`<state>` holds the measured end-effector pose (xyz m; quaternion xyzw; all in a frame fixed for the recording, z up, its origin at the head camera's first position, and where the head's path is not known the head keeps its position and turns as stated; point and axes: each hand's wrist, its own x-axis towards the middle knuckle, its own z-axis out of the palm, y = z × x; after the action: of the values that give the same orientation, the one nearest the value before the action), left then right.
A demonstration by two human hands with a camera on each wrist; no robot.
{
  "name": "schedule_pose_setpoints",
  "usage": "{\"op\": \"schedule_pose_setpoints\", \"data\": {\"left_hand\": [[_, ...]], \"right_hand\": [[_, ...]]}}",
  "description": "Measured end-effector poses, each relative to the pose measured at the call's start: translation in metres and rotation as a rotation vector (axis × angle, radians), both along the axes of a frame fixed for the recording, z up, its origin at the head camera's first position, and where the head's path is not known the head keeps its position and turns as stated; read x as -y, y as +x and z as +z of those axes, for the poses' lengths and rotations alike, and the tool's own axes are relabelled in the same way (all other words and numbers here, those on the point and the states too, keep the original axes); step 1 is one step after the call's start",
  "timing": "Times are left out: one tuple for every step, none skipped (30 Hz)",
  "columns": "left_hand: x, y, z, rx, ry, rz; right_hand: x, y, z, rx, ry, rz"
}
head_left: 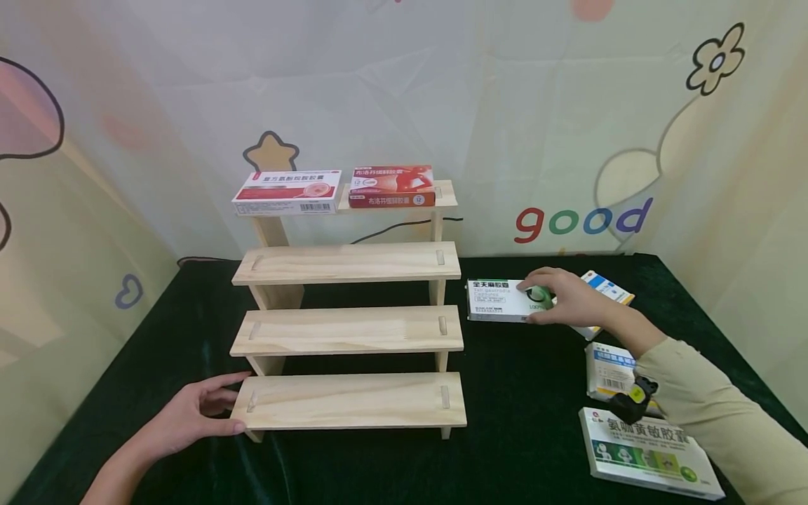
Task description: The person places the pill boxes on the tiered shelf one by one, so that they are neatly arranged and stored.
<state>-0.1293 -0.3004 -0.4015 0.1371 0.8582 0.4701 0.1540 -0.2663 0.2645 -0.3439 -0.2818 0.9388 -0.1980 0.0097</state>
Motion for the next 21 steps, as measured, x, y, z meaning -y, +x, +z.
{"op": "schedule_pose_setpoints", "data": {"left_hand": [[0.000, 0.000, 0.000, -0.001, -0.001, 0.000], [0.000, 0.000, 0.000, 0.004, -0.003, 0.005], [-0.001, 0.000, 0.000, 0.007, -0.005, 0.009], [-0.001, 0.000, 0.000, 0.007, -0.005, 0.009], [-0.001, 0.000, 0.000, 0.006, -0.007, 0.010], [-0.001, 0.000, 0.001, 0.006, -0.007, 0.011], [-0.001, 0.000, 0.001, 0.002, -0.005, 0.008], [-0.001, 0.000, 0.001, 0.003, -0.005, 0.009], [-0.002, 0.000, 0.001, 0.000, -0.002, 0.004], [-0.002, 0.000, 0.001, -0.004, -0.001, -0.001], [-0.001, 0.000, 0.001, -0.002, 0.001, -0.001], [-0.001, 0.000, 0.001, -0.001, 0.004, -0.002], [-0.001, 0.000, 0.001, 0.004, 0.002, 0.001], [-0.001, -0.001, 0.001, 0.010, 0.000, 0.003], [-0.001, -0.001, 0.000, 0.013, 0.001, 0.001], [-0.001, -0.001, 0.000, 0.014, -0.001, -0.001], [-0.001, -0.001, 0.000, 0.020, -0.002, 0.001], [0.000, -0.001, 0.000, 0.023, -0.005, 0.004], [0.000, -0.001, 0.000, 0.026, -0.007, 0.007], [0.000, -0.001, 0.000, 0.025, -0.007, 0.005], [0.000, -0.001, 0.001, 0.022, -0.005, 0.003]], "right_hand": [[0.000, 0.001, 0.002, -0.004, 0.002, 0.000], [-0.001, 0.002, 0.004, -0.010, 0.007, 0.001], [-0.001, 0.003, 0.006, -0.014, 0.010, 0.001], [-0.001, 0.004, 0.008, -0.019, 0.016, -0.002], [-0.001, 0.005, 0.010, -0.024, 0.020, -0.005], [-0.001, 0.006, 0.012, -0.029, 0.023, -0.007], [-0.001, 0.007, 0.015, -0.035, 0.027, -0.008], [-0.001, 0.008, 0.018, -0.040, 0.030, -0.010], [-0.001, 0.009, 0.021, -0.046, 0.033, -0.010], [-0.001, 0.010, 0.023, -0.054, 0.034, -0.010], [-0.002, 0.010, 0.026, -0.063, 0.035, -0.008], [-0.002, 0.011, 0.028, -0.074, 0.036, -0.005], [-0.002, 0.011, 0.031, -0.083, 0.037, -0.001], [-0.003, 0.011, 0.033, -0.089, 0.036, 0.006], [-0.003, 0.011, 0.035, -0.100, 0.036, 0.016], [-0.003, 0.010, 0.037, -0.106, 0.037, 0.025], [-0.003, 0.010, 0.039, -0.108, 0.036, 0.033], [-0.003, 0.009, 0.041, -0.107, 0.033, 0.040], [-0.003, 0.009, 0.044, -0.106, 0.029, 0.045], [-0.003, 0.008, 0.046, -0.108, 0.025, 0.050], [-0.003, 0.008, 0.049, -0.108, 0.021, 0.053]]}}
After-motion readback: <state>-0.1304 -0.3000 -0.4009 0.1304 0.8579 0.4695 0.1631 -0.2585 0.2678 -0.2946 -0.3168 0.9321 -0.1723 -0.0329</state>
